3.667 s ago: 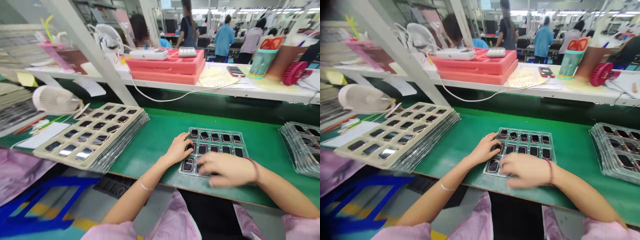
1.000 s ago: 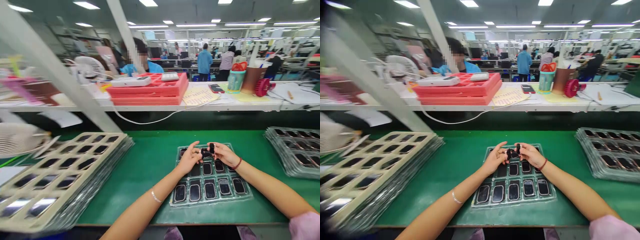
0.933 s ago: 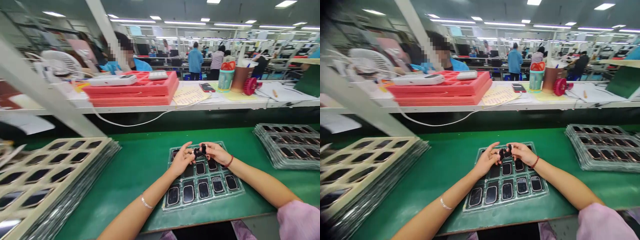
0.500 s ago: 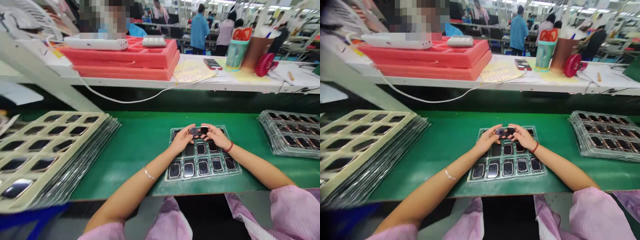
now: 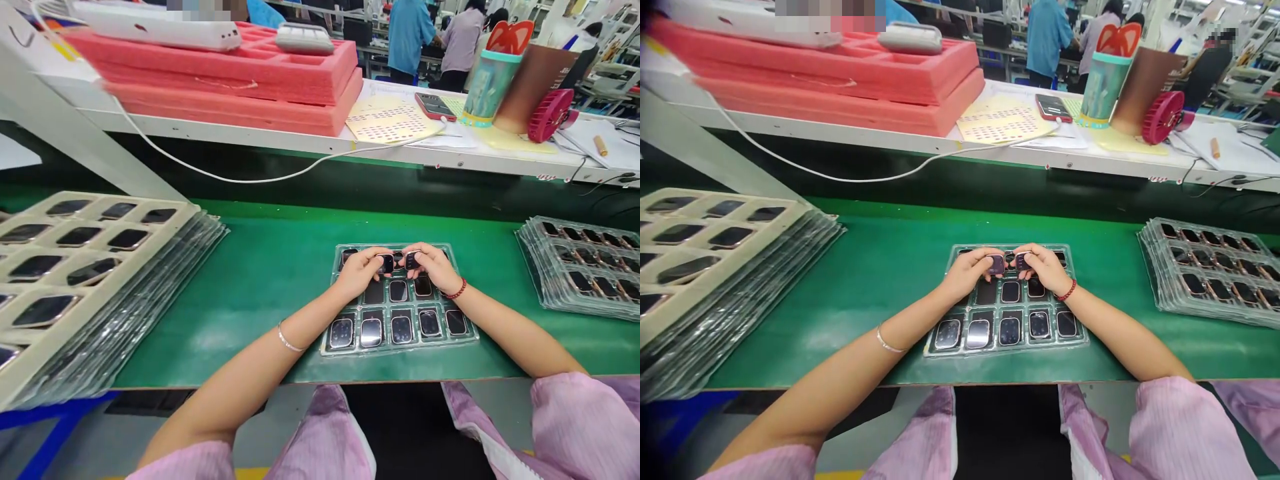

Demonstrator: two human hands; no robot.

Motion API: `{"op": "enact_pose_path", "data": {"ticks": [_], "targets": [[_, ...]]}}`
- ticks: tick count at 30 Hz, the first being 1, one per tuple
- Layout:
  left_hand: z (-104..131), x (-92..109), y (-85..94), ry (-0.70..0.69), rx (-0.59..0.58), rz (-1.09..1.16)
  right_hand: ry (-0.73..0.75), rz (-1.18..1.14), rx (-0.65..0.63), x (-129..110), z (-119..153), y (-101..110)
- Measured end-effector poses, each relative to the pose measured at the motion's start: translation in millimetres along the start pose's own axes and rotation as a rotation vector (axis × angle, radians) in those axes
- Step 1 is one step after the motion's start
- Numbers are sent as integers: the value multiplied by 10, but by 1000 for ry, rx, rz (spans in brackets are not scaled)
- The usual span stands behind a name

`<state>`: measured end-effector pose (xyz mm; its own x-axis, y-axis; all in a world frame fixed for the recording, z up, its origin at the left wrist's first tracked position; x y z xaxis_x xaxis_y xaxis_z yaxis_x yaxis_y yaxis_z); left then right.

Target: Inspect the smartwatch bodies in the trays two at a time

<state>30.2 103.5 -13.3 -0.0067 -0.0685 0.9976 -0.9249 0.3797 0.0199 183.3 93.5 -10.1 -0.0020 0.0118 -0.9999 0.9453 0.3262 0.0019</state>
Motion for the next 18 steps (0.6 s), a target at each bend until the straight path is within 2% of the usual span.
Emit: {"op": "enact_pose_path", "data": {"ticks": [8, 18], "targets": [[16, 0, -33, -13, 1, 44, 35, 35, -14, -50, 24, -38], [17, 33, -17, -1, 15, 32, 37, 34, -9, 47, -14, -51]]}}
Point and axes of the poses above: each hand's wrist, its own z-axis away from the middle knuckle, its own y-axis out of the back of the hand, x = y × z, the point moved 9 cm from there along -z, towards the middle knuckle, and after that the axes turned 2 degrees about -y, right-handed, at the moved point
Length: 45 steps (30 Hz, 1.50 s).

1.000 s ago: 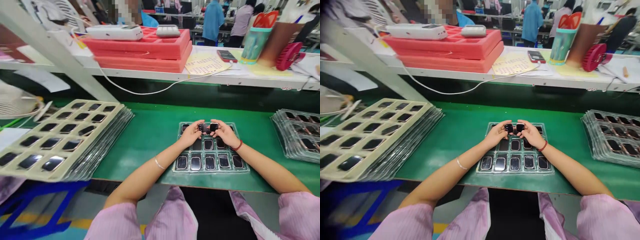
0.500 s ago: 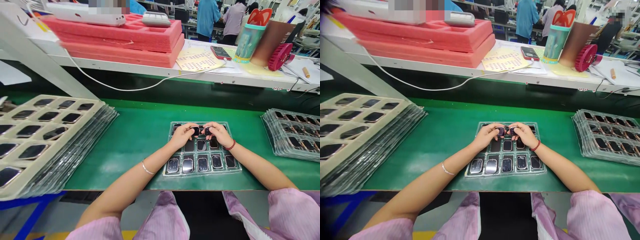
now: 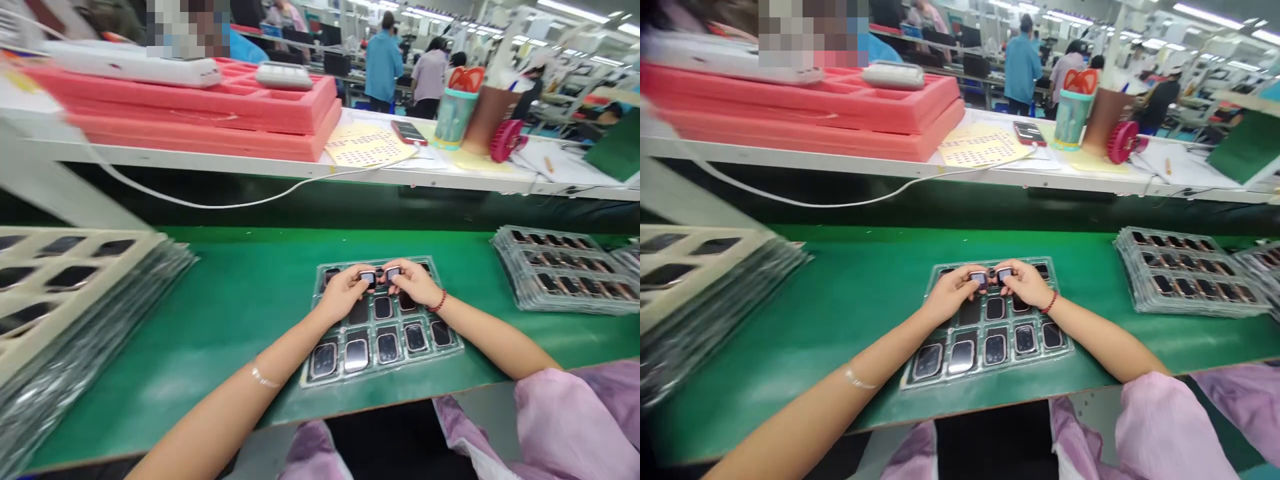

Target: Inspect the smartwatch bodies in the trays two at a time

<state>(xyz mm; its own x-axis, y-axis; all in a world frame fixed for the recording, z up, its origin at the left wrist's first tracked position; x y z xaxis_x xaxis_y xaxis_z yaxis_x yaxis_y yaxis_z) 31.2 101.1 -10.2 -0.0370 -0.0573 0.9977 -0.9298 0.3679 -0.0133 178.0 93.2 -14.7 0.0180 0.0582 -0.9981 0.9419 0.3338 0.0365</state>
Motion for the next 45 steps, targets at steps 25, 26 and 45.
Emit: {"op": "enact_pose_path", "data": {"ticks": [25, 26, 45], "targets": [[3, -64, -62, -37, -58, -69, 19, 80, 19, -22, 49, 3], [3, -62, -65, -49, -60, -69, 18, 91, 22, -23, 50, 7], [38, -35, -2, -174, 2, -179, 47, 163, -5, -93, 92, -44]]}}
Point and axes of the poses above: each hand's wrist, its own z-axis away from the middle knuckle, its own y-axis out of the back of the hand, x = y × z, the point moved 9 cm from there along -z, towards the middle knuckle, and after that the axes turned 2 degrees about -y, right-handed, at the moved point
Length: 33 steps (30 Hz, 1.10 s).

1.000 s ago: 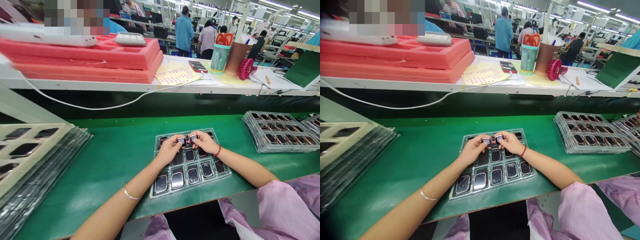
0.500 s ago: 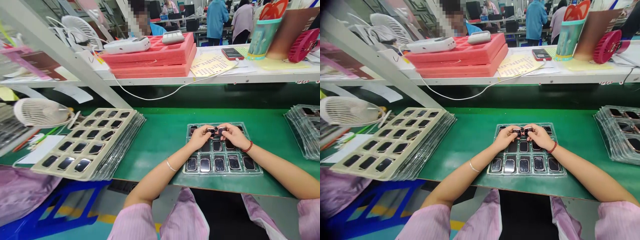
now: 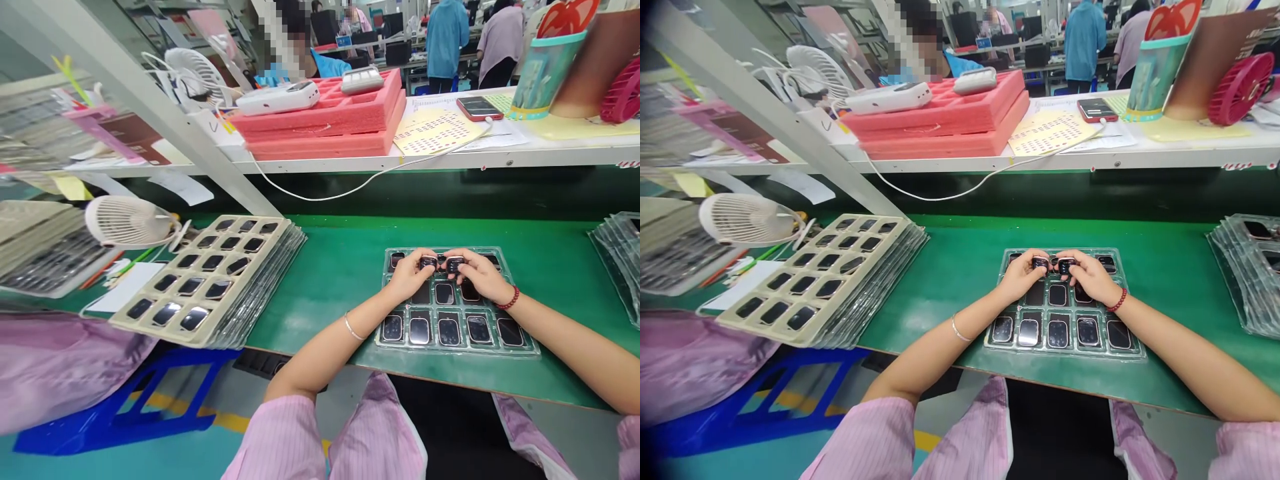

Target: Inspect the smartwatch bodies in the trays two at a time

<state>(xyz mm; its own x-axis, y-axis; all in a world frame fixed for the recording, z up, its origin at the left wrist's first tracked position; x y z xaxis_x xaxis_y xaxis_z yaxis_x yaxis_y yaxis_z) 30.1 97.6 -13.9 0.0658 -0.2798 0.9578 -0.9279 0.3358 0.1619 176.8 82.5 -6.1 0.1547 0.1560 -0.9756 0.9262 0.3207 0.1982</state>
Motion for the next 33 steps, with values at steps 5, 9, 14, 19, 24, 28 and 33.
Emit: {"op": "enact_pose_path", "data": {"ticks": [5, 9, 14, 19, 24, 28, 33], "targets": [[-11, -30, 7, 39, 5, 53, 6, 59, 38, -29, 5, 20], [-22, -8, 23, 24, 26, 83, 27, 37, 2, -47, 8, -17], [-21, 5, 24, 35, 24, 77, -22, -3, -41, 31, -5, -42], [-8, 13, 15, 30, 11, 66, 14, -36, -39, -5, -7, -44], [-4, -13, 33, 68, 3, 79, -77, -81, -15, 55, -8, 6], [-14, -13, 40, 51, 8, 93, -51, -78, 5, 21, -21, 11], [-24, -34, 30, 59, -1, 84, -68, -114, 3, 34, -18, 6]]}}
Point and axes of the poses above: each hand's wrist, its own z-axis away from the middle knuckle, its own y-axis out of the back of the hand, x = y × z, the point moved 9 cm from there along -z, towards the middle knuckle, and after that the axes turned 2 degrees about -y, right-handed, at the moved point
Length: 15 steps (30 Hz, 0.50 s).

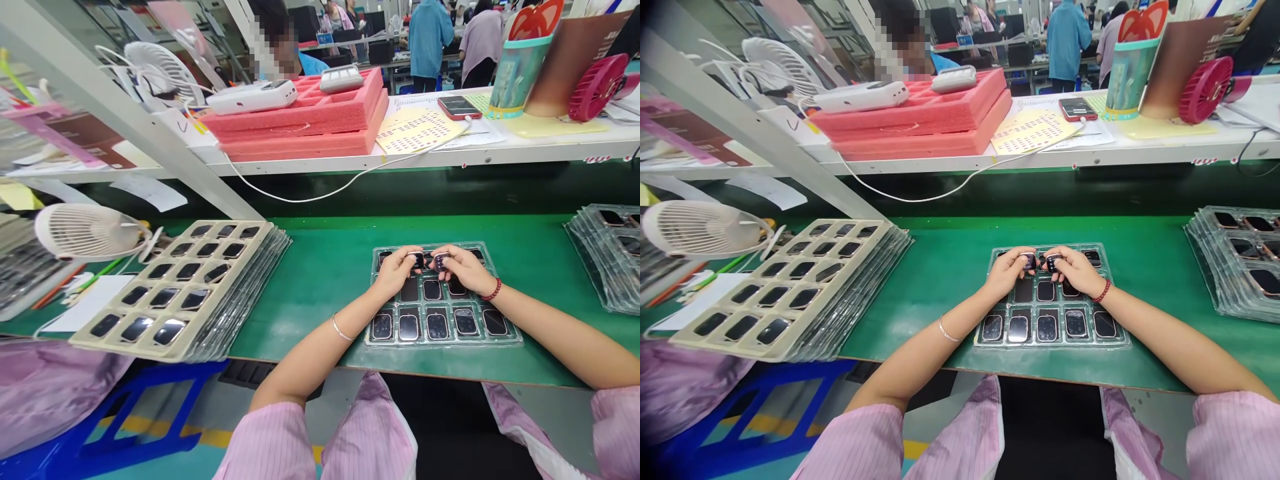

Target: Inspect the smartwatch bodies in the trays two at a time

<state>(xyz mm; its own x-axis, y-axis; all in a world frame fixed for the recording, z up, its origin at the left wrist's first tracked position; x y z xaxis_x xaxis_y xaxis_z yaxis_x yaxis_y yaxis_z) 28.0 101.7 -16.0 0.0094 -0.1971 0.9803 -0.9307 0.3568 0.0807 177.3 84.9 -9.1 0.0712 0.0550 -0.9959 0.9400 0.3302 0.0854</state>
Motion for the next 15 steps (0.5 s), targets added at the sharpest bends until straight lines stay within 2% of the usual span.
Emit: {"op": "enact_pose_path", "data": {"ticks": [4, 9, 15], "targets": [[-10, -6, 26, 3, 28, 21, 1, -31, 11, 1, 0, 29], [-13, 15, -32, -39, -6, 88, 51, 35, -7, -15, -5, -11], [9, 55, -32, -25, -11, 49, 44, 59, -15, -40, 12, -15]]}}
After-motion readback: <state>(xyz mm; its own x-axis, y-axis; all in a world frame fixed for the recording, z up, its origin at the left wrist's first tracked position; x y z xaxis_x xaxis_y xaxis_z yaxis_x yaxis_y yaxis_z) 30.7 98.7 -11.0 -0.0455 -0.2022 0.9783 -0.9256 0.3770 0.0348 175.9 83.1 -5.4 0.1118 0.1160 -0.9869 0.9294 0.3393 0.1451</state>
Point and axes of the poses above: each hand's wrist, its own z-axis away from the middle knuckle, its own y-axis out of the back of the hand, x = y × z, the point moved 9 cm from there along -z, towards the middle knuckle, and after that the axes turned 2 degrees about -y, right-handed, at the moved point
